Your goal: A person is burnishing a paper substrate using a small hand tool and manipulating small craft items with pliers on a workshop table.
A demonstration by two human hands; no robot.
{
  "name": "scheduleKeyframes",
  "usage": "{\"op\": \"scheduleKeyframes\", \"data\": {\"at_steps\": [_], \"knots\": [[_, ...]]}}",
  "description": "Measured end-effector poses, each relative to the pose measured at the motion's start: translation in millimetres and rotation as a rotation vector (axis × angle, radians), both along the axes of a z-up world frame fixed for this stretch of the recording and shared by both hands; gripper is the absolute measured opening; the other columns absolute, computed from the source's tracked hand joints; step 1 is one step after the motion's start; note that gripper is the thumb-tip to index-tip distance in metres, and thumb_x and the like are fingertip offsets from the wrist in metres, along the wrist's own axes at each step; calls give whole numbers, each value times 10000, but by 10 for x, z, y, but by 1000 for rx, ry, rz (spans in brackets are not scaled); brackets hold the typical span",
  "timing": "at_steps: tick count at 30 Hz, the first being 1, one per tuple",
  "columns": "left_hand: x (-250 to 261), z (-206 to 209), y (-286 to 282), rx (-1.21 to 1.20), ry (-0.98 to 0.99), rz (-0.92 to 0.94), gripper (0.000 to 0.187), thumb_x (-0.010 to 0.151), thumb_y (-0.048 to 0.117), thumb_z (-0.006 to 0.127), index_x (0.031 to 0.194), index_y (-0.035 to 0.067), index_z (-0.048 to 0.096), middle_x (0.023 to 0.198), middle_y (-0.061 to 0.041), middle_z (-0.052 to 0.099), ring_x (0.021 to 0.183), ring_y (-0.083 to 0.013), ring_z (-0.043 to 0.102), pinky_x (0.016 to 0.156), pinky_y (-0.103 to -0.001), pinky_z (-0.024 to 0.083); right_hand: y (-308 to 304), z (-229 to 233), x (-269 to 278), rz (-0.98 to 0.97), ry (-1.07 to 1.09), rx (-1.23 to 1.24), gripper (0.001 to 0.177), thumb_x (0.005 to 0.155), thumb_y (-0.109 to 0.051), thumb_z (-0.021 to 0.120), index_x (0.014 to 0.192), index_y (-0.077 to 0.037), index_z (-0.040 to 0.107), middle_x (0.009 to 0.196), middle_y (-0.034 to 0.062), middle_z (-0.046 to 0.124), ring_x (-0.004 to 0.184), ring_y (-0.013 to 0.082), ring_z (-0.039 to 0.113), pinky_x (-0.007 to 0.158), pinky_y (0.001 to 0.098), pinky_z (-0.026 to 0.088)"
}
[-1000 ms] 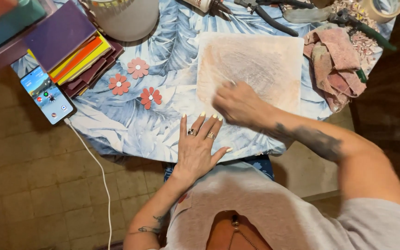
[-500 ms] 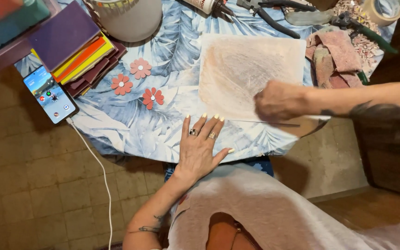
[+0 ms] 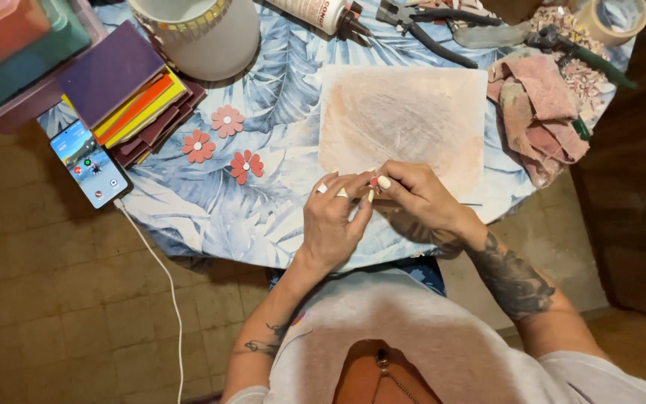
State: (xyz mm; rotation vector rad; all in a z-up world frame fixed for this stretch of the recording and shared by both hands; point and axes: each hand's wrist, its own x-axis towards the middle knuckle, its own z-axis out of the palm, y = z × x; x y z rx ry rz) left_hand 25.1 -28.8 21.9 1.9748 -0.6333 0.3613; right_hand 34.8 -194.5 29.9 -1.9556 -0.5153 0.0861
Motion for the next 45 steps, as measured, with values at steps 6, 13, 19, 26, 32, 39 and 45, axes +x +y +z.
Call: {"op": "scheduleKeyframes", "data": {"at_steps": [6,13,19,26,32,39,45], "knots": [[5,-47,-25,37,-59,61,166,736,80,587,896,107,623,801,-7,636,816,-180,618,841,-359,414,-37,-46,-20,-37,8,60,179,851,-169,499,727,-58,564,501,9,427,510,100,431,474,253,392],[-17,28,-34,20,-77,67,117,735,71,591,847,86,619,768,-24,635,792,-199,622,812,-349,426,12,51,-13,-37,-5,86,202,861,-160,484,705,-46,542,482,39,403,483,110,402,460,258,377],[-35,23,-36,22,-113,88,178,710,88,621,885,65,605,770,-38,626,785,-208,618,790,-355,439,25,10,-8,-44,5,92,205,858,-154,496,690,-49,546,472,19,405,471,93,387,447,240,365],[-45,5,-34,24,-136,93,145,718,85,612,862,66,608,756,-32,626,772,-200,620,786,-346,441,55,35,-27,-31,74,113,201,867,-153,477,708,-54,550,480,-1,412,497,66,381,456,213,357],[-134,-72,54,200,-185,94,206,730,163,601,923,89,585,819,-47,598,843,-221,586,830,-386,395,-129,-120,-32,4,-133,-170,139,846,-136,481,764,-44,545,586,102,467,570,210,471,509,324,411],[-305,-133,251,559,-75,-17,620,698,475,578,1124,28,518,1152,-130,511,1110,-339,418,991,-516,151,-301,-519,34,123,-672,-752,123,840,-229,422,741,-163,453,654,-4,415,653,173,480,533,271,393],[-307,-255,267,639,-39,-28,675,712,552,512,1183,70,472,1195,-83,474,1138,-308,392,1008,-526,95,305,-744,876,23,-820,-640,154,837,-217,429,705,-143,453,641,15,413,608,213,470,494,331,382]]}}
